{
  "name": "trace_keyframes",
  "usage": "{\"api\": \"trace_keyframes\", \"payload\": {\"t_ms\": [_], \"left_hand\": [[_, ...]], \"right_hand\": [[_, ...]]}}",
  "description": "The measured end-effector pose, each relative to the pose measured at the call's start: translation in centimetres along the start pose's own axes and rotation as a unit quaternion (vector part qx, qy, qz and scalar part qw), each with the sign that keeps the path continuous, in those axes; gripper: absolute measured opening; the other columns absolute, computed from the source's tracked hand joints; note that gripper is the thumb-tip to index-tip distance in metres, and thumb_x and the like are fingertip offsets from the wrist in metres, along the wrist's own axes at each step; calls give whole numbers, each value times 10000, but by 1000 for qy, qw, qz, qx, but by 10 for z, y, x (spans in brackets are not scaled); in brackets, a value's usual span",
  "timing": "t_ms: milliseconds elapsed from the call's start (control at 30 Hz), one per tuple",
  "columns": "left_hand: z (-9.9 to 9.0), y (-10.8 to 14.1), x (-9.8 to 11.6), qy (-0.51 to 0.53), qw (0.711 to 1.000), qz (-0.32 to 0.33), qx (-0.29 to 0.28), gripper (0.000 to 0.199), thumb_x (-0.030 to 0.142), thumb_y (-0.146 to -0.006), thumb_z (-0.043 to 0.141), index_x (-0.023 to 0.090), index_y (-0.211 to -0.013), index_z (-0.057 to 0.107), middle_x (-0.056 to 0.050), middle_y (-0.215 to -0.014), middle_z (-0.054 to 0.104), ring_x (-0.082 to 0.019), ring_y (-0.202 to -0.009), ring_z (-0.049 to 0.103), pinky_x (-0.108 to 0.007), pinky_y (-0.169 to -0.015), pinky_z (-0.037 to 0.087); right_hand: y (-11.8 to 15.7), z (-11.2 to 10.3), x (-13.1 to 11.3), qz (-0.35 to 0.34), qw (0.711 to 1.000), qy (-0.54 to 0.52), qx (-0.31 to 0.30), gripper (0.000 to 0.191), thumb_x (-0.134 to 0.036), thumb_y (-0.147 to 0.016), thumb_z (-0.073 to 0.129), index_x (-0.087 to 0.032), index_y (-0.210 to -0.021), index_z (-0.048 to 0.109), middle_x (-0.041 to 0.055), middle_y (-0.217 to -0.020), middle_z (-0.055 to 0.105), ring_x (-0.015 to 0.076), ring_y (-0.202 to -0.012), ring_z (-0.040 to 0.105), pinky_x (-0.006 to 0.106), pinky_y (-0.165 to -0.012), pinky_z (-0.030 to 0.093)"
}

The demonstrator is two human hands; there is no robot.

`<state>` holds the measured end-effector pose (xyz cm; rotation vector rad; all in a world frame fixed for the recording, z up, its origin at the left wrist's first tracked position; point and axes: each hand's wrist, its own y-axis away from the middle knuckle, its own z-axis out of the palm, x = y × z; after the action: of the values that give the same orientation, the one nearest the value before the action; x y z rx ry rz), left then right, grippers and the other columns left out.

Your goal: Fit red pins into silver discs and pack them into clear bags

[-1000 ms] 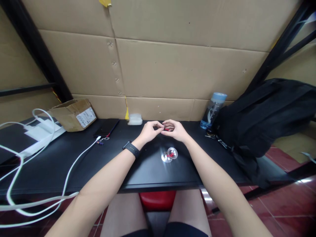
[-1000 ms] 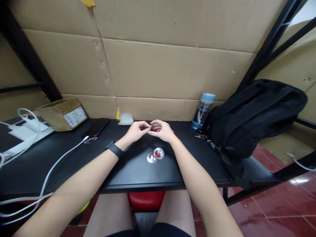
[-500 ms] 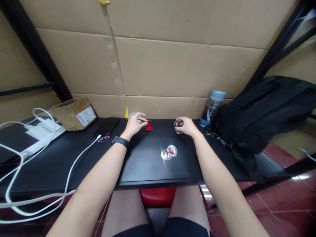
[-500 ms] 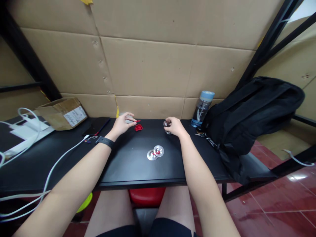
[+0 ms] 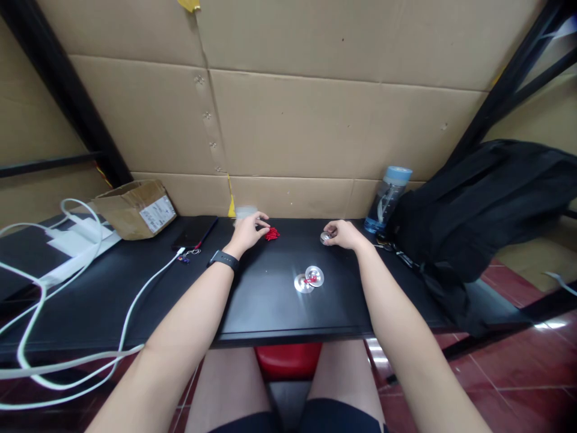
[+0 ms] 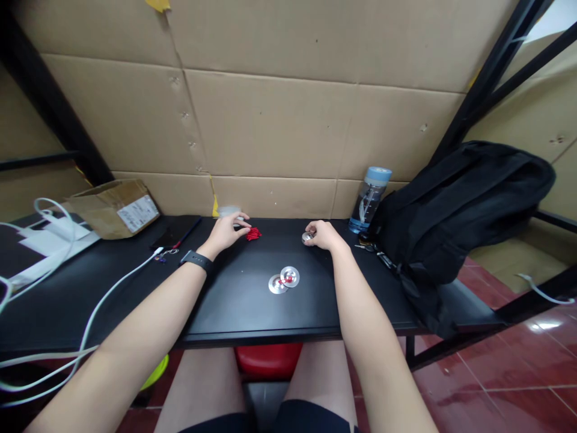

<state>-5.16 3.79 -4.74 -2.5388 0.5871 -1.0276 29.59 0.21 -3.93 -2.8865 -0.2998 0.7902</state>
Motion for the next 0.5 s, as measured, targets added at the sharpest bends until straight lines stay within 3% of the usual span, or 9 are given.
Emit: {"api": "trace_keyframes", "payload": {"t_ms": [500], "left_hand": [[4,0,-2,-4,1000,6,10,165,266,-796,735,237,-951,688,-34,-923,804,-244,-966,751,-396,-964,515]], "right_hand": [[1,1,0,-7,1000,11,-11,360,-221,-658,879,-202,-1002,774,47,-975,778,197,-866,724,275,-811,527]]}}
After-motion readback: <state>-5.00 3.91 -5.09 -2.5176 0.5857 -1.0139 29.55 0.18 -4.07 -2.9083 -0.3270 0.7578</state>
